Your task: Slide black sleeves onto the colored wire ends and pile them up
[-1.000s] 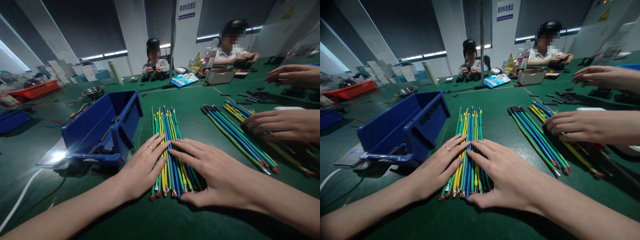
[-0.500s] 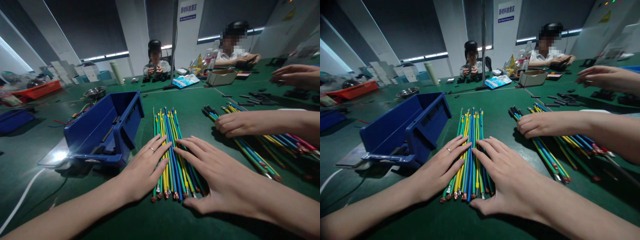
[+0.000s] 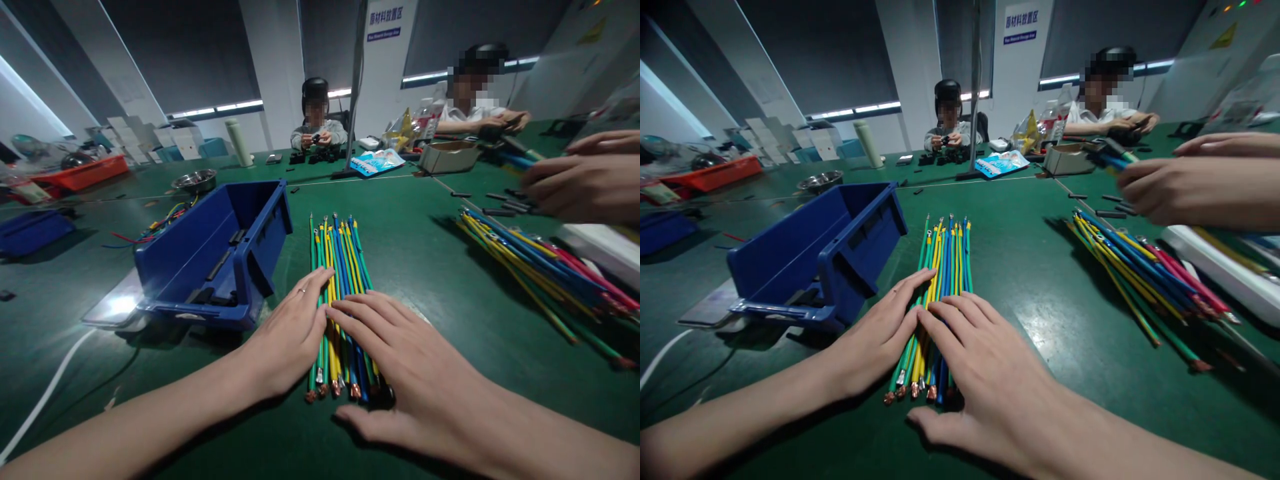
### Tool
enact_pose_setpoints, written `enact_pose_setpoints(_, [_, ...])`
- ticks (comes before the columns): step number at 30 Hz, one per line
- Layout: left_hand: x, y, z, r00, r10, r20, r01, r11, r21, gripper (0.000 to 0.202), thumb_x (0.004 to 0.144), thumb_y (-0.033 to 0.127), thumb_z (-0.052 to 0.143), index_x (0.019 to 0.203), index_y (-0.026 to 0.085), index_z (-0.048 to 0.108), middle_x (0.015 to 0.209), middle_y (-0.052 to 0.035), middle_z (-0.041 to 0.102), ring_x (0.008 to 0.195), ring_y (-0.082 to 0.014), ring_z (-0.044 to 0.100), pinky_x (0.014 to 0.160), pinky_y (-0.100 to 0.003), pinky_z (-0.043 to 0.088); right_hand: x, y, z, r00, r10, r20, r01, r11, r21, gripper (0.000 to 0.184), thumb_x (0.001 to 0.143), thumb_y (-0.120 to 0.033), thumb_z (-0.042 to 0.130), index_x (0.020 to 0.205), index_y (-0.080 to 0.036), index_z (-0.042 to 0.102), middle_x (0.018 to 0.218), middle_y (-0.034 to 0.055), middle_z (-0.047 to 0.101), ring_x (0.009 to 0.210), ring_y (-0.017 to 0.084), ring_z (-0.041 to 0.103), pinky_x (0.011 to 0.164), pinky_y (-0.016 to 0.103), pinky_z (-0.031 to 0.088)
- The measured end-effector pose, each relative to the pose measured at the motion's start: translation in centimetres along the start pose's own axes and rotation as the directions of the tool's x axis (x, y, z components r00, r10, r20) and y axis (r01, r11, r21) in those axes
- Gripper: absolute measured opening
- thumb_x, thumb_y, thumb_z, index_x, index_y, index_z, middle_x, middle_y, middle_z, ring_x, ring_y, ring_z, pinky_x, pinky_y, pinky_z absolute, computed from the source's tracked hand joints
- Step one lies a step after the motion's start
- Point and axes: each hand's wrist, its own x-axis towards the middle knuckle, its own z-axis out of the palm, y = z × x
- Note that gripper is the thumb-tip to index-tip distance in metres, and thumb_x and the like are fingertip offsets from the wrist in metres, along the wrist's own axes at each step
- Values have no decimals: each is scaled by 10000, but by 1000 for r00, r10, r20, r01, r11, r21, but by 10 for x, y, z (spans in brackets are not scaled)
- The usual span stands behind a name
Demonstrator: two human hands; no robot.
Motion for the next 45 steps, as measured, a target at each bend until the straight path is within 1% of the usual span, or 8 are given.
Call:
enact_pose_setpoints(4, [2, 1, 1, 1000, -9, -1, 9, 1000, -9, 475, 1020, 217, 290, 1487, 131, 271, 1565, -128, 339, 1470, -183, 277, 1223, -432, 265, 1, -1, 0, 1000, 21, 8, -21, 999, 43, 539, 760, -453, 655, 1186, -125, 629, 1262, 127, 638, 1192, 293, 543, 1043, 481, 444])
enact_pose_setpoints(12, [2, 0, 4, 998, 18, -62, -18, 1000, 16, 447, 999, 167, 325, 1445, 132, 316, 1517, -136, 386, 1452, -181, 297, 1224, -422, 269, 2, -4, -4, 998, -59, 23, 58, 998, 22, 361, 860, -417, 576, 1090, -147, 644, 1126, 123, 686, 1103, 302, 577, 928, 495, 515])
enact_pose_setpoints(19, [2, -2, 3, 995, 62, -81, -59, 997, 39, 376, 1000, 171, 364, 1375, 176, 394, 1491, -107, 422, 1441, -182, 311, 1223, -419, 277, 1, -3, -2, 981, -176, -79, 169, 981, -90, 418, 897, -413, 534, 1129, -88, 658, 1085, 171, 707, 982, 303, 631, 836, 472, 559])
enact_pose_setpoints(24, [2, -2, 2, 996, 65, -54, -62, 997, 52, 377, 1014, 201, 358, 1386, 153, 397, 1508, -114, 402, 1450, -180, 294, 1228, -400, 265, 1, 2, -9, 977, -126, -174, 118, 991, -56, 339, 988, -365, 416, 1113, -165, 659, 1107, 121, 714, 911, 238, 684, 736, 378, 589])
enact_pose_setpoints(30, [0, -1, 2, 999, 19, -44, -15, 996, 90, 409, 1015, 217, 332, 1415, 147, 377, 1588, -131, 272, 1495, -219, 193, 1225, -460, 248, -2, 11, -20, 977, -84, -195, 117, 980, 163, 327, 989, -384, 440, 1194, -181, 594, 1363, 131, 597, 1209, 195, 602, 925, 292, 549])
enact_pose_setpoints(36, [1, 0, 1, 998, -66, -13, 67, 984, 163, 461, 1028, 378, 355, 1449, 193, 381, 1605, -121, 243, 1493, -264, 192, 1203, -528, 245, -5, 26, -33, 948, -112, -296, 121, 993, 13, 329, 913, -434, 579, 1163, -222, 603, 1363, 129, 594, 1125, 212, 655, 913, 326, 559])
enact_pose_setpoints(41, [2, 0, -3, 997, -78, 30, 75, 992, 103, 503, 1029, 444, 339, 1462, 190, 369, 1603, -105, 269, 1492, -228, 203, 1212, -490, 239, -2, 46, -47, 959, -37, -282, 39, 999, 0, 201, 936, -348, 543, 1015, -222, 679, 1164, 95, 693, 983, 209, 690, 802, 325, 562])
enact_pose_setpoints(45, [1, -1, -5, 998, -62, 34, 60, 997, 44, 464, 1035, 386, 343, 1455, 190, 374, 1599, -83, 291, 1497, -193, 197, 1229, -446, 215, 3, 54, -45, 996, 38, -84, -34, 998, 51, 373, 997, -339, 416, 794, -181, 686, 786, 65, 687, 669, 140, 639, 614, 265, 479])
